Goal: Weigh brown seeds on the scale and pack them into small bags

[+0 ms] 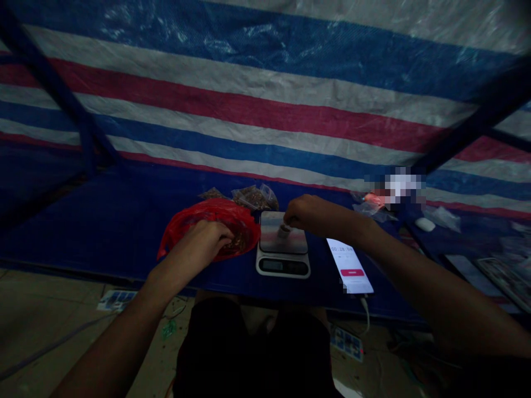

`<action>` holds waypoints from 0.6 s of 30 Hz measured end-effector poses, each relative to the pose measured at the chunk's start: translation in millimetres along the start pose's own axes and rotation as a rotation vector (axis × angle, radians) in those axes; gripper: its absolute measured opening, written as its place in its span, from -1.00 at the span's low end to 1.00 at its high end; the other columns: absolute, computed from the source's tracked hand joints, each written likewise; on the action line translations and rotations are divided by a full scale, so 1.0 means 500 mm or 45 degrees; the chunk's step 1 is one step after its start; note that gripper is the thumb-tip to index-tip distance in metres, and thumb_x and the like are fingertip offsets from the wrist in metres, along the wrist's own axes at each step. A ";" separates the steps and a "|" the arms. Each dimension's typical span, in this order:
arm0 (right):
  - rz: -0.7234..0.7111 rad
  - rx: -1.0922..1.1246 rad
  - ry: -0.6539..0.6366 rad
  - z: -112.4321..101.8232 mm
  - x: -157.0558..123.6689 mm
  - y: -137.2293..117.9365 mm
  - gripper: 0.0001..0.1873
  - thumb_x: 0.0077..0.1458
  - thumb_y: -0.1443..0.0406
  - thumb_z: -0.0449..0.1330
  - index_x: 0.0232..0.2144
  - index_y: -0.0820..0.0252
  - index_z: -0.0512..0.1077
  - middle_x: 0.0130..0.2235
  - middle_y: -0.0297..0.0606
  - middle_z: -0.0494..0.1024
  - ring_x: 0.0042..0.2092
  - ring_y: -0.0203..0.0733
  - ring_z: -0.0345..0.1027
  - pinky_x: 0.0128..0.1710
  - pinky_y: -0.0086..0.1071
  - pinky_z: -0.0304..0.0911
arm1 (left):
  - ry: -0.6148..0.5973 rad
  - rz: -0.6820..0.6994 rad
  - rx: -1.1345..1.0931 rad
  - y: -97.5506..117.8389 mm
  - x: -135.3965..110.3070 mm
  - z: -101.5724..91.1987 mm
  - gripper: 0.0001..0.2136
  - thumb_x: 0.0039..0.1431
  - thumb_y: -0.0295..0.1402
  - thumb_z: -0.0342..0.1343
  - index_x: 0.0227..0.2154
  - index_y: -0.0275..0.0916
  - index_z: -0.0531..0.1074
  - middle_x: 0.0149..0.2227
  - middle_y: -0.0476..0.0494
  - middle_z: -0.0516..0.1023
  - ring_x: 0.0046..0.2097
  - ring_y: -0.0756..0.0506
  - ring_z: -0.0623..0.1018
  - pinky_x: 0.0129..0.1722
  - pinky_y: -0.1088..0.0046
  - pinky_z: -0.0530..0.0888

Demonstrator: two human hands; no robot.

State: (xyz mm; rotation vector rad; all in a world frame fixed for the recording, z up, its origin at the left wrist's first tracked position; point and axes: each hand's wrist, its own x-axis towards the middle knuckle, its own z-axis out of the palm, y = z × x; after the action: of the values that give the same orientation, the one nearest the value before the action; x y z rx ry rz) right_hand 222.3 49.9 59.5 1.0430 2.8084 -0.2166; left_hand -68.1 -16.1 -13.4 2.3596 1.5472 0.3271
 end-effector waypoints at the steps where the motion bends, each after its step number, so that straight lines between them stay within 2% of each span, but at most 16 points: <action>1: 0.003 -0.006 -0.022 -0.002 0.002 -0.002 -0.76 0.27 0.42 0.19 -0.23 0.19 0.68 -0.22 -0.13 0.69 -0.24 -0.18 0.55 -0.26 -0.39 0.24 | 0.010 0.023 -0.021 0.002 0.003 0.000 -0.78 0.31 -0.41 0.10 -0.27 -0.18 0.69 -0.19 -0.14 0.74 -0.20 -0.14 0.68 -0.19 0.39 0.45; 6: -0.031 0.031 -0.054 -0.009 0.013 0.003 -0.83 0.22 0.38 0.27 -0.22 0.17 0.69 -0.26 -0.16 0.70 -0.25 -0.16 0.57 -0.29 -0.41 0.23 | 0.054 0.110 -0.124 0.029 0.017 -0.012 -0.81 0.31 -0.40 0.15 -0.26 -0.16 0.69 -0.17 -0.08 0.74 -0.18 -0.12 0.68 -0.17 0.43 0.46; 11: -0.053 0.140 0.024 0.002 0.006 0.012 -0.84 0.20 0.39 0.30 -0.20 0.19 0.68 -0.23 -0.16 0.71 -0.25 -0.18 0.57 -0.27 -0.41 0.24 | 0.167 0.135 -0.165 0.079 0.040 -0.026 -0.83 0.31 -0.41 0.17 -0.22 -0.15 0.69 -0.14 -0.06 0.74 -0.12 -0.14 0.68 -0.07 0.39 0.48; 18: -0.081 0.351 0.132 0.003 -0.014 0.014 -0.79 0.23 0.41 0.23 -0.18 0.18 0.68 -0.22 -0.18 0.72 -0.23 -0.20 0.58 -0.23 -0.42 0.28 | 0.156 0.242 -0.330 0.144 0.105 -0.018 -0.80 0.32 -0.45 0.15 -0.20 -0.16 0.69 -0.12 -0.11 0.74 -0.09 -0.15 0.68 -0.05 0.37 0.51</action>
State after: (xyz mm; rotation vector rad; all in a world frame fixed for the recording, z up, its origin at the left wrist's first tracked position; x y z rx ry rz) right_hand 232.6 50.5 58.8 1.0443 2.9686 -0.5877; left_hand 10.9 6.2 22.9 2.3181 1.2435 0.6833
